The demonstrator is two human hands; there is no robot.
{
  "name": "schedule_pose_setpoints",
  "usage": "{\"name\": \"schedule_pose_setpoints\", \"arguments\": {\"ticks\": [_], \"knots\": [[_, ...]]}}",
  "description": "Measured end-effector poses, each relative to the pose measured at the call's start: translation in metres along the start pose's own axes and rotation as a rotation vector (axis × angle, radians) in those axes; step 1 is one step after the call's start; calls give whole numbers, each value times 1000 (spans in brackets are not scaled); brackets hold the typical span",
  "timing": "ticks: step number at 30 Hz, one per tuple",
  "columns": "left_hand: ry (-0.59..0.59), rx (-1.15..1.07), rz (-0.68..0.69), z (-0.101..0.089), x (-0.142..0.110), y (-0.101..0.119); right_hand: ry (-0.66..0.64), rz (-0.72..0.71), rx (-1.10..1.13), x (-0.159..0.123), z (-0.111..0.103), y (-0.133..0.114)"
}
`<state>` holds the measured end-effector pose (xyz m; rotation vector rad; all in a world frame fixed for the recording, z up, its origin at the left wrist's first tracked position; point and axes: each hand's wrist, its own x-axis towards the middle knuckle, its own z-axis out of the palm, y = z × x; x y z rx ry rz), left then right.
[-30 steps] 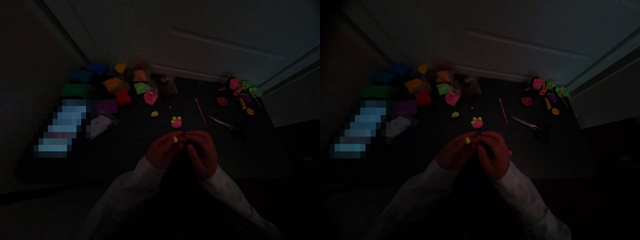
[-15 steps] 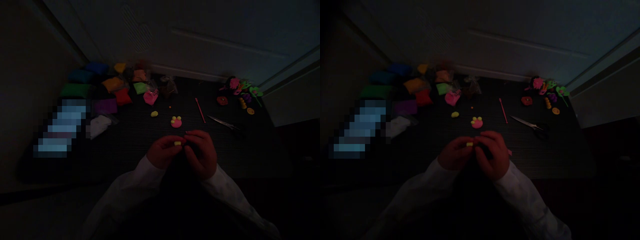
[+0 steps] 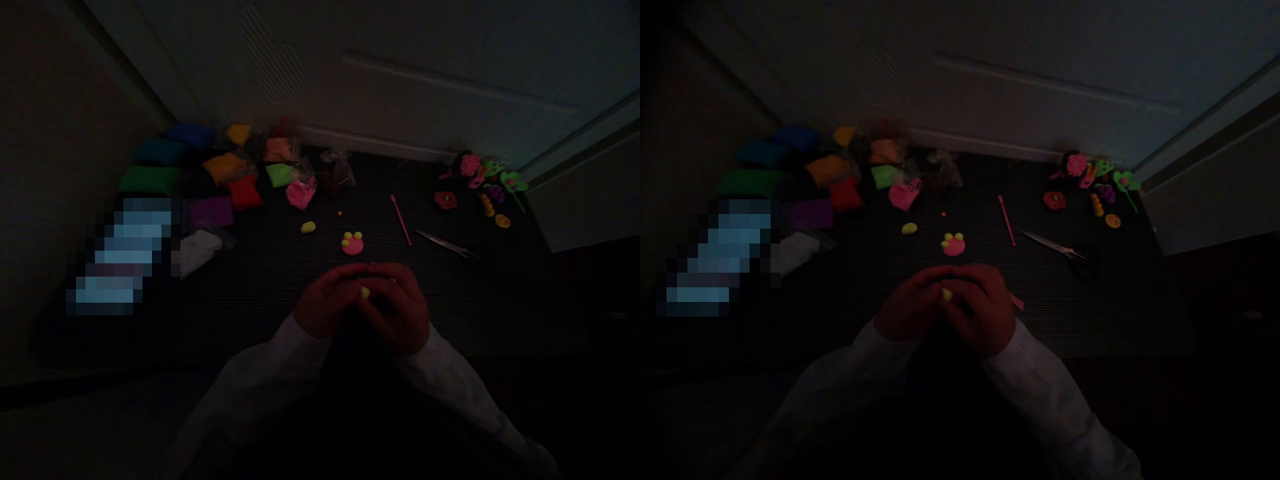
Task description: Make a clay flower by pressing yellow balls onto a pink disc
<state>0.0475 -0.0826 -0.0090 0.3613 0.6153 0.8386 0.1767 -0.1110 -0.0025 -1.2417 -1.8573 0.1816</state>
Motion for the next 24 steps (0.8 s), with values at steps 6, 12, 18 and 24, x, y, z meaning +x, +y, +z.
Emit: {"name": "schedule_pose_setpoints", "arguments": {"ticks": [6, 12, 18, 24], "knots": [[55, 74, 45, -4, 1, -1, -16, -6, 28, -2, 2, 1], [115, 9, 22, -1, 3, -2, -59, -29, 14, -1, -1, -1], [100, 59, 1, 0, 1, 0, -52, 16, 11, -1, -2, 0], [99, 98, -59, 4, 1, 3, -8, 14, 40, -1, 0, 1]]}}
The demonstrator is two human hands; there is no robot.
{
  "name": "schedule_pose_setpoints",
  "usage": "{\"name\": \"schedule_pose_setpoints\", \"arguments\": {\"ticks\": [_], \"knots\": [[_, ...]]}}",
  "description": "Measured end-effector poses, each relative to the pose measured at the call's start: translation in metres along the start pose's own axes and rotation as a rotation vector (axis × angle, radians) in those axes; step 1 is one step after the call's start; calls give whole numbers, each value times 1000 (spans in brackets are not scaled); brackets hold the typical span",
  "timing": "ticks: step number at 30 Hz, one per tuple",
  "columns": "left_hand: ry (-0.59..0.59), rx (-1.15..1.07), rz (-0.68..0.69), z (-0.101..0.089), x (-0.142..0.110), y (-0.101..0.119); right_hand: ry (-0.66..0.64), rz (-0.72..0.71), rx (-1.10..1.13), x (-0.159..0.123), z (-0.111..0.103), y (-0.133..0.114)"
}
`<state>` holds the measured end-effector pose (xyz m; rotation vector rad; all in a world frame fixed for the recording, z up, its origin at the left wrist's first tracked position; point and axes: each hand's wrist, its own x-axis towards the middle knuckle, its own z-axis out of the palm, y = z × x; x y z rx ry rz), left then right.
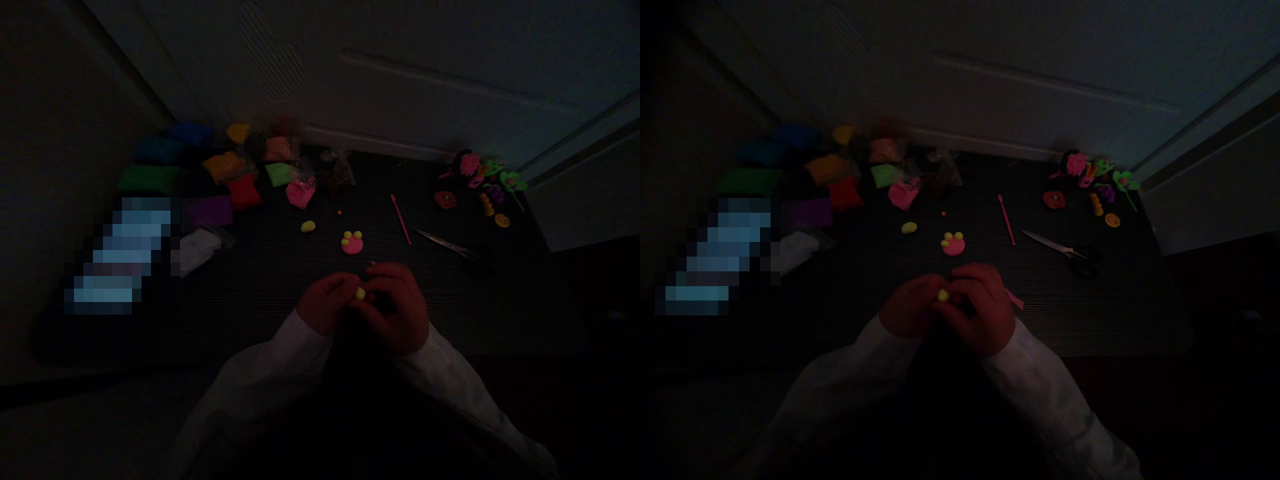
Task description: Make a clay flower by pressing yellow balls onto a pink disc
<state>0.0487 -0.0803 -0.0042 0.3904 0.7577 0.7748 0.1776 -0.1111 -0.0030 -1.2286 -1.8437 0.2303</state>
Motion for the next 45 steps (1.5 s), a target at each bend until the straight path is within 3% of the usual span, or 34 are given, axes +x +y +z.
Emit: {"name": "schedule_pose_setpoints", "arguments": {"ticks": [9, 16, 24, 30, 35, 41, 45], "knots": [[51, -157, -33, -5, 3, 2, 14, 43, -1, -2, -4, -1], [92, -170, -37, -3, 3, 4, 144, 74, 103, -2, -1, 0], [74, -178, -30, -4, 3, 3, 10, 64, 122, -3, -5, -1], [69, -206, -21, -4, 4, 2, 65, 71, -1, 0, -2, -3], [18, -173, 14, -7, 5, -1, 4, 22, -49, -1, -1, 0], [9, -184, -1, -8, 5, 1, 45, 126, -7, -4, 0, -1], [-22, -305, -11, -4, 2, 6, -14, 24, -2, -1, 2, -1]]}}
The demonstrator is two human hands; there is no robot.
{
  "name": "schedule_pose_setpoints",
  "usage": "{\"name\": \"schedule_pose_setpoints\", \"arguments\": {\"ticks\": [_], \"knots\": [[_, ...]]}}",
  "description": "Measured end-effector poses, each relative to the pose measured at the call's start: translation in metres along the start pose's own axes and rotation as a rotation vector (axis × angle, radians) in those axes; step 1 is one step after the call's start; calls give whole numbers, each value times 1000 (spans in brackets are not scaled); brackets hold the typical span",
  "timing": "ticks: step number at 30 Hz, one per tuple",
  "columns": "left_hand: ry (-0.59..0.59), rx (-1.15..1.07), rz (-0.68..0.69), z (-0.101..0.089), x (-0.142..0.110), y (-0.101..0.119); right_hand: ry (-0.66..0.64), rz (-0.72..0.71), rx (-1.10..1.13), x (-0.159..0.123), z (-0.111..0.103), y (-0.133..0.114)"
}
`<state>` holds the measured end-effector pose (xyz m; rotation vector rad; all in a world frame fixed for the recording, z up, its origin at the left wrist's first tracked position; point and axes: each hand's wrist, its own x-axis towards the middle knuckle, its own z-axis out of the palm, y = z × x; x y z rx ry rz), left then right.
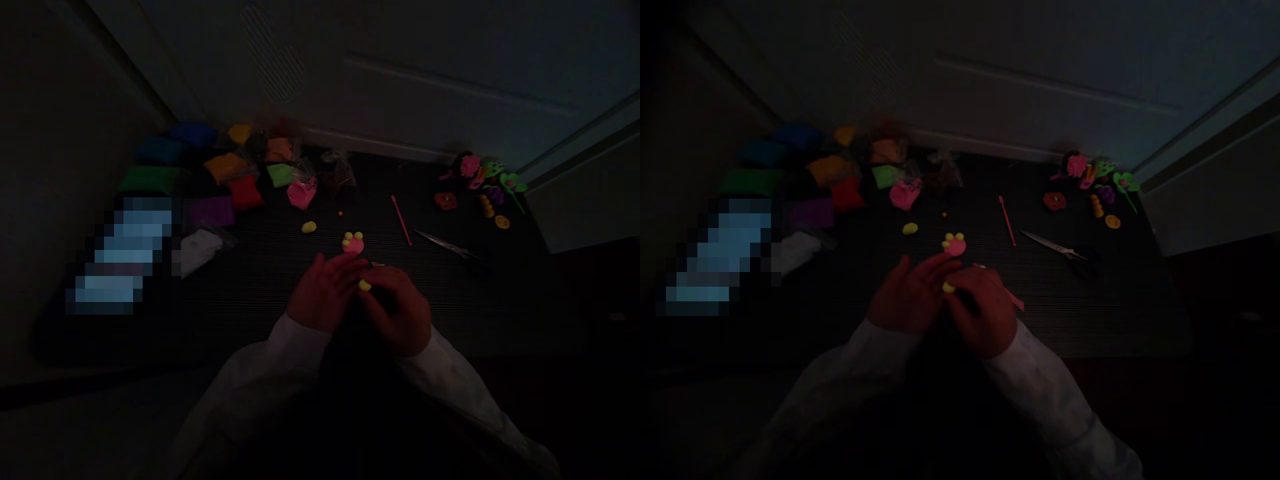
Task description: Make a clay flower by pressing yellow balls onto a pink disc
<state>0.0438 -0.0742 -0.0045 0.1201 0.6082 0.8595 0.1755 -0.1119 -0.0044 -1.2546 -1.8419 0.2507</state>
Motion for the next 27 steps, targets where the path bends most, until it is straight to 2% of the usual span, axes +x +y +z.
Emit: {"name": "schedule_pose_setpoints", "arguments": {"ticks": [5, 10, 14, 16, 20, 24, 27], "knots": [[-168, -142, -8, 4, 1, 2, -161, -190, -213, 3, 5, -3], [-217, -183, 59, 2, 3, 5, -329, -280, -299, -1, 4, -8], [-265, -201, 5, 5, -3, 7, -295, -183, -410, -5, 3, -9], [-275, -231, 25, 6, -6, 8, -267, -147, -437, -6, 3, -10], [-245, -259, 27, 7, -5, 7, -326, -219, -421, -6, 4, -12], [-263, -266, -15, 5, -3, 6, -352, -143, -458, -4, 5, -10], [-242, -276, 26, 4, -3, 7, -358, -197, -430, -4, 6, -11]]}}
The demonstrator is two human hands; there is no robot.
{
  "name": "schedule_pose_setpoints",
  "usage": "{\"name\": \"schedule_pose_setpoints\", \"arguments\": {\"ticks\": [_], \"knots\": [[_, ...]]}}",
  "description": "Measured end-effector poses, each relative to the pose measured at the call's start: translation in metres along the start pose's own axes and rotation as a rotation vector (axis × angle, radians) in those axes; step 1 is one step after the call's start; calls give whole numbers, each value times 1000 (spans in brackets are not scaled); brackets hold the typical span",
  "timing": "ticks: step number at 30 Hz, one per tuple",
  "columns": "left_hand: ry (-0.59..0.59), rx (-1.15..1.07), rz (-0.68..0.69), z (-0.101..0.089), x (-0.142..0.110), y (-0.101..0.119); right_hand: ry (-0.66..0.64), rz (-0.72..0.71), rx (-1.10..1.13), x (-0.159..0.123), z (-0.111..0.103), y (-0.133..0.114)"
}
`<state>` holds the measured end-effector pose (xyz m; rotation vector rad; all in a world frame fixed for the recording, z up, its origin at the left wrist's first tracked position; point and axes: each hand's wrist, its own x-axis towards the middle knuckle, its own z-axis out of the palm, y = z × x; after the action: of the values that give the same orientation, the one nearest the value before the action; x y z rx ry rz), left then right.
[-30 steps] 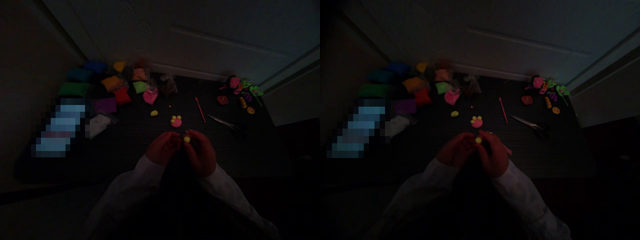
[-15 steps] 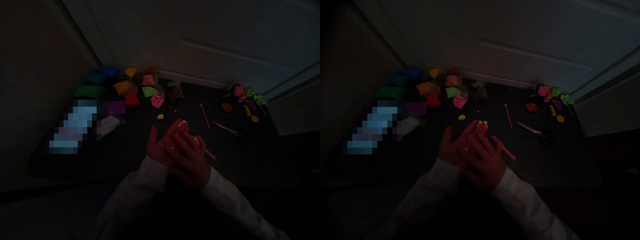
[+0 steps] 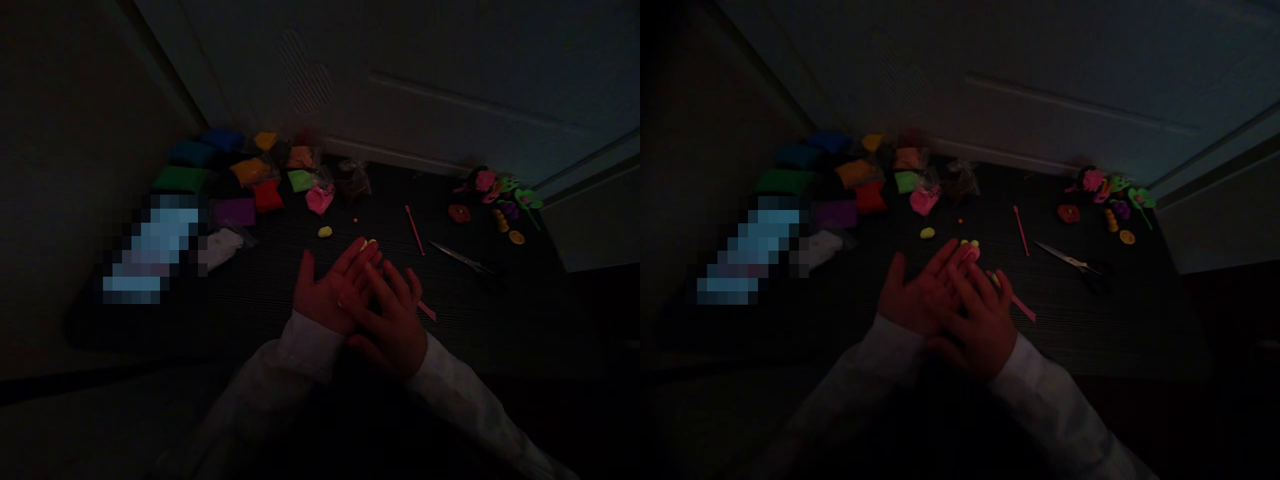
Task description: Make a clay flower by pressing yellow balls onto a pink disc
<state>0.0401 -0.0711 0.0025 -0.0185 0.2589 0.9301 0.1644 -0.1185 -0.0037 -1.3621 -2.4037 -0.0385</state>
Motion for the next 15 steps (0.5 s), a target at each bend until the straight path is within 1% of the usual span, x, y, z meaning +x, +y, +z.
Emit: {"name": "schedule_pose_setpoints", "arguments": {"ticks": [2, 5, 7, 9, 11, 13, 15], "knots": [[21, 0, 2, 0, 0, 0, -32, -48, 12, 0, 0, -2], [45, 11, -38, -1, 2, -2, -53, 11, 23, 0, 0, -2], [53, 22, -36, -3, 3, -2, 12, 38, 64, -1, -1, 1], [54, 36, -18, -4, 5, -4, 109, 56, 132, -2, -3, 5], [67, 66, -16, -3, 6, -7, 205, 112, 187, -1, -5, 9], [67, 113, -54, 0, 6, -13, 258, 155, 194, 4, -6, 8], [36, 168, -80, 5, 4, -22, 284, 143, 169, 11, -7, 3]]}}
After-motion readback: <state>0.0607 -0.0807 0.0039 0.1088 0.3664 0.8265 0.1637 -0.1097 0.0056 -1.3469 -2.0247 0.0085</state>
